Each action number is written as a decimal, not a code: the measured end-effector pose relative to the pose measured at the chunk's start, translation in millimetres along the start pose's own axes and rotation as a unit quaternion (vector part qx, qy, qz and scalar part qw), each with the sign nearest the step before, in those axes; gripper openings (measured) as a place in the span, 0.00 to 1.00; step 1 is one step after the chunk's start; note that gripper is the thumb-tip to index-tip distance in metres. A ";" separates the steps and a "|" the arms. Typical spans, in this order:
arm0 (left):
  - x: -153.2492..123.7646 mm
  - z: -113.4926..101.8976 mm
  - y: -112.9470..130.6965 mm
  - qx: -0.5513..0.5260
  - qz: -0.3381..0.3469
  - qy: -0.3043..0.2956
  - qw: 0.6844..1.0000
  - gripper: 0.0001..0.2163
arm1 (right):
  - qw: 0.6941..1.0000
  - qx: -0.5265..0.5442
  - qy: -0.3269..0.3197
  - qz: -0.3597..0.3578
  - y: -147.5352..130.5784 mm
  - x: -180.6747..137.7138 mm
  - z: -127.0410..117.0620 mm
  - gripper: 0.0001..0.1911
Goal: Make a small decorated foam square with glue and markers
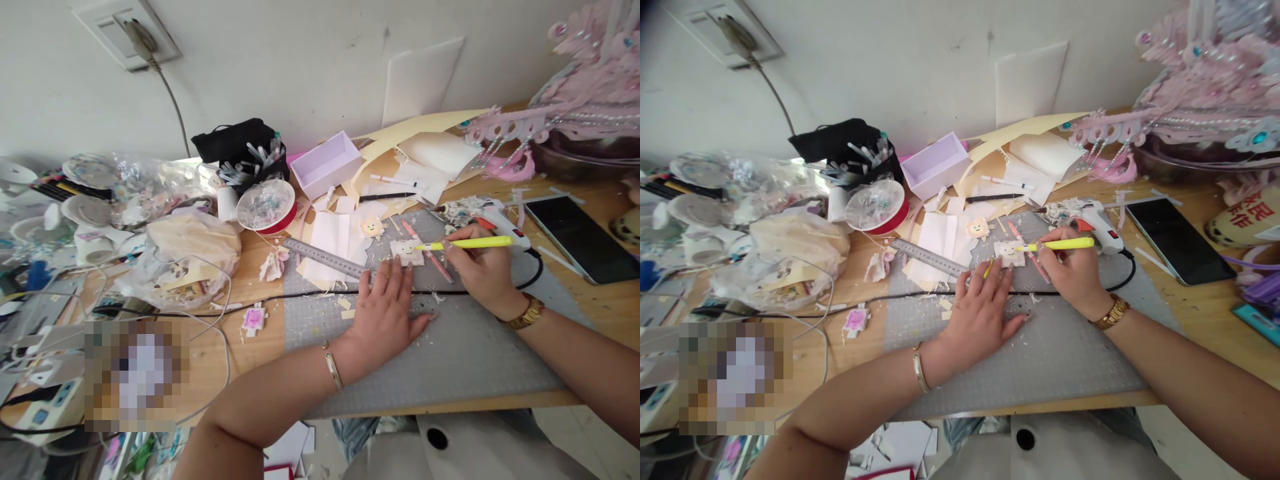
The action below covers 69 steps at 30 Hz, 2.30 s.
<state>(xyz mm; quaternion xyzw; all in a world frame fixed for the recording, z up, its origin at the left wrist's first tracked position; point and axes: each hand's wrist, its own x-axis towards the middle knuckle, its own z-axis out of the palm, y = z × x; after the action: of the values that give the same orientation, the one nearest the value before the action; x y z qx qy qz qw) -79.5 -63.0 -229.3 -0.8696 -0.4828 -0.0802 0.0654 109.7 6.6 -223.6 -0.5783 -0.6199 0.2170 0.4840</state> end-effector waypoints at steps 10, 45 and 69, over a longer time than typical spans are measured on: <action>0.2 -0.3 0.2 -0.001 0.001 -0.005 1.000 0.34 | 0.999 0.009 -0.027 -0.027 3.7 1.5 2.4 0.04; 1.3 0.0 2.0 -0.003 -0.017 0.002 1.000 0.34 | 0.991 -0.035 -0.100 -0.077 -0.6 -0.9 3.0 0.07; -0.6 -0.8 2.9 0.008 -0.012 -0.001 1.000 0.34 | 0.992 -0.030 -0.094 -0.082 -4.8 -3.5 0.1 0.06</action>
<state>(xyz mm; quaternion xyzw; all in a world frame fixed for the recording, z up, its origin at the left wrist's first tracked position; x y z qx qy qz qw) -77.4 -65.1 -228.7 -0.8634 -0.4936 -0.0764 0.0714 106.7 2.3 -220.8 -0.5166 -0.7146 0.2113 0.4218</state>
